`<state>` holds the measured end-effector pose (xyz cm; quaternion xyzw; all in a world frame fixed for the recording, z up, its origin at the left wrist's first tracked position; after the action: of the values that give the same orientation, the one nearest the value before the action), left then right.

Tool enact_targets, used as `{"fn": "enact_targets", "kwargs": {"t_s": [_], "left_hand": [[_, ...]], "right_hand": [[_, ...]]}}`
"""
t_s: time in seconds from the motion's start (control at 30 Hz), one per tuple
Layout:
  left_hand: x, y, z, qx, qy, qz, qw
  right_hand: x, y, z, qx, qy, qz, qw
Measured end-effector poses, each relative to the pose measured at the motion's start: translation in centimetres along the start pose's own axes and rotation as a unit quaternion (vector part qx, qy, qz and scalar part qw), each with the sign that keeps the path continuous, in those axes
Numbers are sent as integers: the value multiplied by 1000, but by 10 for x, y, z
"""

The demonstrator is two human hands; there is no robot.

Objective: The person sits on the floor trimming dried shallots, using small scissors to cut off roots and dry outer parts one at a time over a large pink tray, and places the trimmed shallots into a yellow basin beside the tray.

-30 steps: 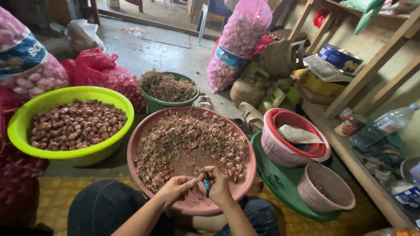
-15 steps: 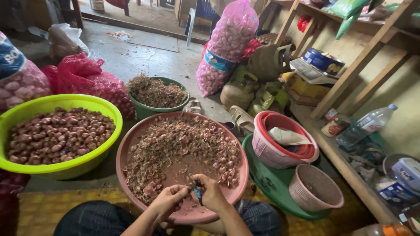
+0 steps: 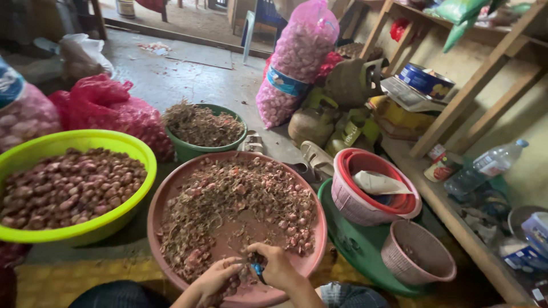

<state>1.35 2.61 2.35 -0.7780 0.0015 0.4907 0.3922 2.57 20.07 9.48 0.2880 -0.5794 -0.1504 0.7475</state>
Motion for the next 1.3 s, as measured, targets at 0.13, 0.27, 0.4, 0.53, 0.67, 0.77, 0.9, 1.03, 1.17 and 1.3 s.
{"fn": "enact_targets", "kwargs": {"t_s": [0.13,0.27,0.4,0.53,0.67,0.77,0.9,1.03,1.17,1.3], "left_hand": [[4,5,11,-3,0,120,993],[4,14,21,-34,-45,177,983],[-3,19,38,-65,-98,42,992],[-15,23,51,-120,-157,80,977],[-15,18,65,-122,-154,82,977],[-11,17,72,-114,-171,106,973],[-5,20,69,-131,-194,133,963],[-7,20,65,-120,-240,141,953],[-12,20,56,-126,-250,137,950],[-28,22,41,-150,-239,78,956]], "right_hand": [[-12,-1,1,-26,-13,10,1000],[-18,-4,8,-53,-20,33,998],[-25,5,16,-94,-73,77,990],[-33,25,17,-72,-102,-21,992],[-39,23,16,5,-183,-8,983],[-45,18,20,-5,-216,-18,976],[-58,12,17,-52,-226,7,973],[-74,4,22,-89,-202,-8,975],[-82,10,20,-83,-89,115,986],[-91,28,11,-77,-170,90,978]]}}
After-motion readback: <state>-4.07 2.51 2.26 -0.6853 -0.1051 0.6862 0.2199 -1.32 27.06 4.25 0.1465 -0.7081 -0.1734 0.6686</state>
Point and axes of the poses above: each hand's wrist, its own z-axis towards the middle knuckle, its own y-axis out of the back of the hand, x = y × z, the point moved 3 cm from there along z, towards the middle knuckle, and after that the axes turned 8 degrees about -y, right-handed, at the moved point
